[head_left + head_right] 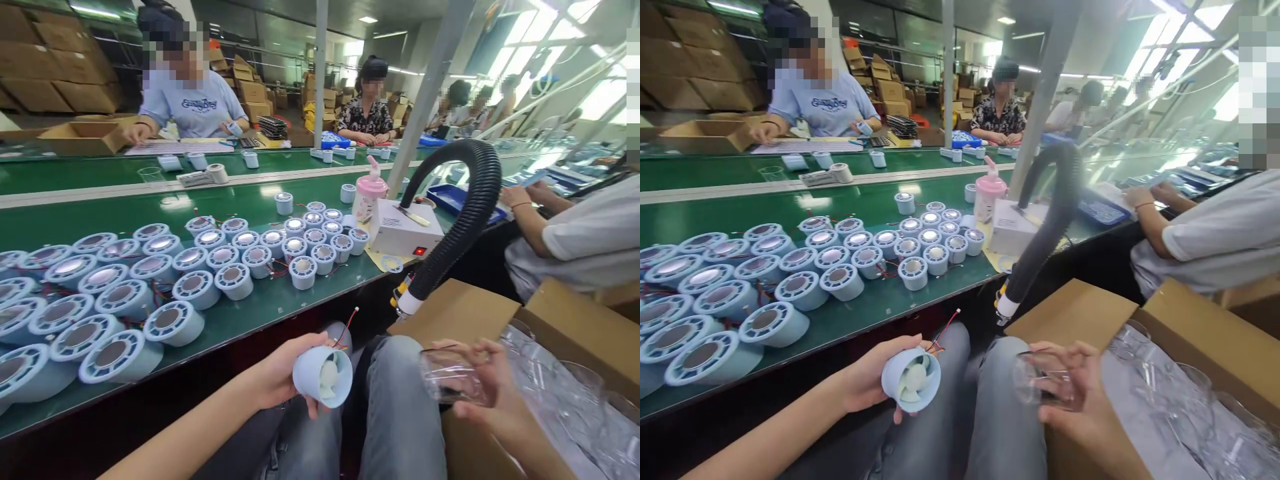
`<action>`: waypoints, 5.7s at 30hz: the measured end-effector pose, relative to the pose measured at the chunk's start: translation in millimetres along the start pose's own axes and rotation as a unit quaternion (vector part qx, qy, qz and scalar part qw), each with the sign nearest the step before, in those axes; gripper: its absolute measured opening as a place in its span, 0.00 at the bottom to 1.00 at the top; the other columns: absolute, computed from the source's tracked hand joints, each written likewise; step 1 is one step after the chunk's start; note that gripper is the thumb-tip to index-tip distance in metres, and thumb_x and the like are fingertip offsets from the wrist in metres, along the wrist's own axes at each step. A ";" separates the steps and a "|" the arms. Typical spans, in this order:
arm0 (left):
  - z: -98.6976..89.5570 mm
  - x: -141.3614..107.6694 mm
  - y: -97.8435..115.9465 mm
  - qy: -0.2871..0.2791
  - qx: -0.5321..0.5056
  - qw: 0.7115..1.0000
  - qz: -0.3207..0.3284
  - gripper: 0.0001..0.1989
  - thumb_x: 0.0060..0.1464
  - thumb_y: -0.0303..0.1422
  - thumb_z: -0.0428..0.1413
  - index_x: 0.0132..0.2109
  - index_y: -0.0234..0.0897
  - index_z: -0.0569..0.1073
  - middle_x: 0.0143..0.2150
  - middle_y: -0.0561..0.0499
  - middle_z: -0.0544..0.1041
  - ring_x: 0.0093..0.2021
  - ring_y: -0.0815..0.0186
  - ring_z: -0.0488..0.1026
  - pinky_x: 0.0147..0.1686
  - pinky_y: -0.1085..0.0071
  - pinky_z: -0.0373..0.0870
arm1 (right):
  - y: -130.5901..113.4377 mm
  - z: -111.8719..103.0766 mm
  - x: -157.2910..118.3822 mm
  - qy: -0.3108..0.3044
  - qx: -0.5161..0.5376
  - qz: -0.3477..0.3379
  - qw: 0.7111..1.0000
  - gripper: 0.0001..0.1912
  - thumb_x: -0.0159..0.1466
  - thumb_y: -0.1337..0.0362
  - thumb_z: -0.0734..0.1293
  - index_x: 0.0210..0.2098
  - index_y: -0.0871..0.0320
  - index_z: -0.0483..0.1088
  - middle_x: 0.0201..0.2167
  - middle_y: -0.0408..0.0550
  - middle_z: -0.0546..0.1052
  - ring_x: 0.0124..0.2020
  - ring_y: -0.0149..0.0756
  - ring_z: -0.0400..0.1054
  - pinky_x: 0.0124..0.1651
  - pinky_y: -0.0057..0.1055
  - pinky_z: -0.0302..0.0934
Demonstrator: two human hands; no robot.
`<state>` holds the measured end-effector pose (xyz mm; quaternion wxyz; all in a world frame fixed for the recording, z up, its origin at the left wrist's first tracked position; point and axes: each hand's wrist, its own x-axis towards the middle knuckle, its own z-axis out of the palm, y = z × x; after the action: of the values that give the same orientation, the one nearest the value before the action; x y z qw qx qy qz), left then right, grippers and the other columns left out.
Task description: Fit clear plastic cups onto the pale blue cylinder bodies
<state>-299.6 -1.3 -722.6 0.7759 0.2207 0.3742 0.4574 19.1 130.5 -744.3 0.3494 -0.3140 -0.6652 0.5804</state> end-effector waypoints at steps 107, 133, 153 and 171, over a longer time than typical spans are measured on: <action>29.0 -2.2 -15.5 -0.053 0.355 0.907 0.220 0.40 0.43 0.27 0.68 0.63 0.46 0.65 0.62 0.45 0.69 0.60 0.57 0.68 0.57 0.63 0.68 | -35.4 83.8 -10.3 -0.137 0.131 0.189 0.963 0.20 0.61 0.52 0.70 0.49 0.53 0.67 0.35 0.44 0.76 0.31 0.33 0.71 0.33 0.30 0.71; 28.8 45.7 18.3 -0.011 0.320 0.925 0.206 0.29 0.43 0.31 0.68 0.51 0.37 0.67 0.58 0.39 0.68 0.54 0.58 0.71 0.49 0.63 0.71 | -2.0 107.0 10.6 0.043 0.289 0.120 0.949 0.19 0.61 0.52 0.69 0.46 0.55 0.66 0.38 0.44 0.76 0.32 0.35 0.73 0.37 0.34 0.70; 41.8 9.8 8.2 -0.077 0.635 0.642 0.423 0.17 0.61 0.37 0.53 0.56 0.42 0.70 0.51 0.41 0.64 0.51 0.60 0.67 0.46 0.67 0.73 | -46.0 87.0 -19.7 0.004 0.159 0.166 0.973 0.24 0.62 0.43 0.64 0.43 0.58 0.66 0.18 0.38 0.71 0.16 0.29 0.67 0.16 0.21 0.62; 46.7 10.5 1.0 -0.121 0.622 0.627 0.453 0.12 0.63 0.29 0.49 0.44 0.43 0.78 0.55 0.45 0.59 0.53 0.61 0.64 0.48 0.69 0.70 | -38.2 75.4 -26.5 0.014 0.196 0.161 0.967 0.25 0.61 0.42 0.65 0.44 0.58 0.67 0.21 0.39 0.73 0.17 0.28 0.67 0.16 0.20 0.62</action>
<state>-260.4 8.3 -696.9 0.1873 0.8458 0.3257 0.3788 -29.1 62.0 -715.2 0.3154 -0.3504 -0.4746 0.7433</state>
